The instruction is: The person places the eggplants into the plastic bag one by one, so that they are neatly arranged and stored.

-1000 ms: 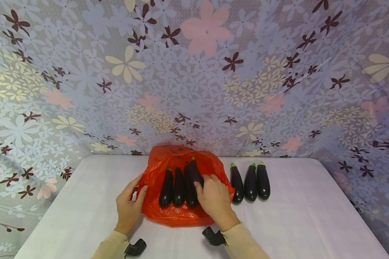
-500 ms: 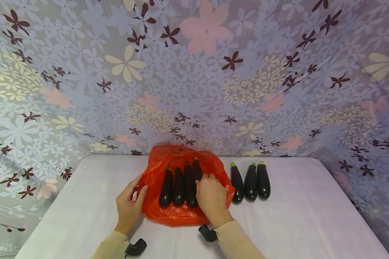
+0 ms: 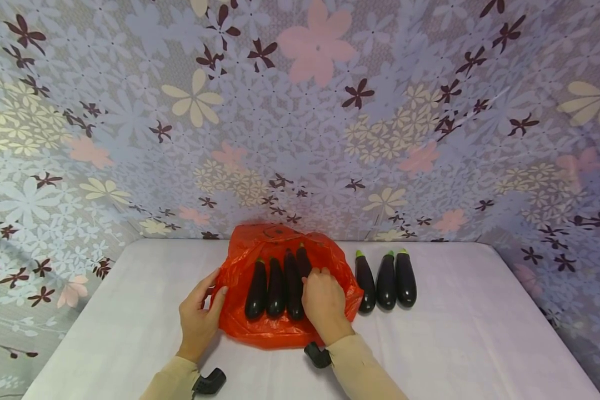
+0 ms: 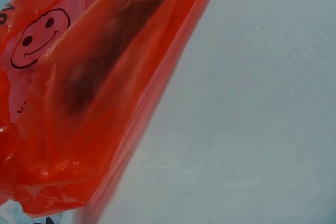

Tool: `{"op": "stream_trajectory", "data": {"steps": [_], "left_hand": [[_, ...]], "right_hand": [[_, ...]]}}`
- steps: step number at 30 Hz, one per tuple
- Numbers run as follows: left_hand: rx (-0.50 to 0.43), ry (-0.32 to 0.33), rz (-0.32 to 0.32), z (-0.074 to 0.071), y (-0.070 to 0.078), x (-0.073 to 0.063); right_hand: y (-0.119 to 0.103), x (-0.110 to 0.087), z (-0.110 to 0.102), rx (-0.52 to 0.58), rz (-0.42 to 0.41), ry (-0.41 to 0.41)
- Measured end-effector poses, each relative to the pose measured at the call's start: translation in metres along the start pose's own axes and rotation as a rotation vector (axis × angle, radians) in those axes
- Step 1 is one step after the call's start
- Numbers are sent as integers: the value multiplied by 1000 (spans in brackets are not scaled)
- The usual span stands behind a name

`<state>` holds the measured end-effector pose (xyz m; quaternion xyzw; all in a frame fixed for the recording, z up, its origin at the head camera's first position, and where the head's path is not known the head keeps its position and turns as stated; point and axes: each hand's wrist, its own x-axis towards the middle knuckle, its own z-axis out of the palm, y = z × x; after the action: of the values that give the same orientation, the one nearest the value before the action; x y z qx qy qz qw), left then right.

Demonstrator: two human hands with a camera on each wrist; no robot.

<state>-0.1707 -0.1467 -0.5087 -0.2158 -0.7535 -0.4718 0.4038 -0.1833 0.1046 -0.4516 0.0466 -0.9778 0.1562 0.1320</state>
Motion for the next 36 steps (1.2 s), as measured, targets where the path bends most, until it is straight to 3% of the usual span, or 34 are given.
{"op": "stream_trajectory", "data": {"steps": [6,23,28,36], "left_hand": [[-4,1,3,0,0,0],[24,16,-2,1,3,0],[19,9,-6,0,4,1],[5,0,-13,-1,7,3]], "right_hand": [[3,1,4,2,-10,10],[3,2,9,-21,44,-67],[1,-1,6,-9,16,-25],[-11,-9,-9,98,-24,28]]}}
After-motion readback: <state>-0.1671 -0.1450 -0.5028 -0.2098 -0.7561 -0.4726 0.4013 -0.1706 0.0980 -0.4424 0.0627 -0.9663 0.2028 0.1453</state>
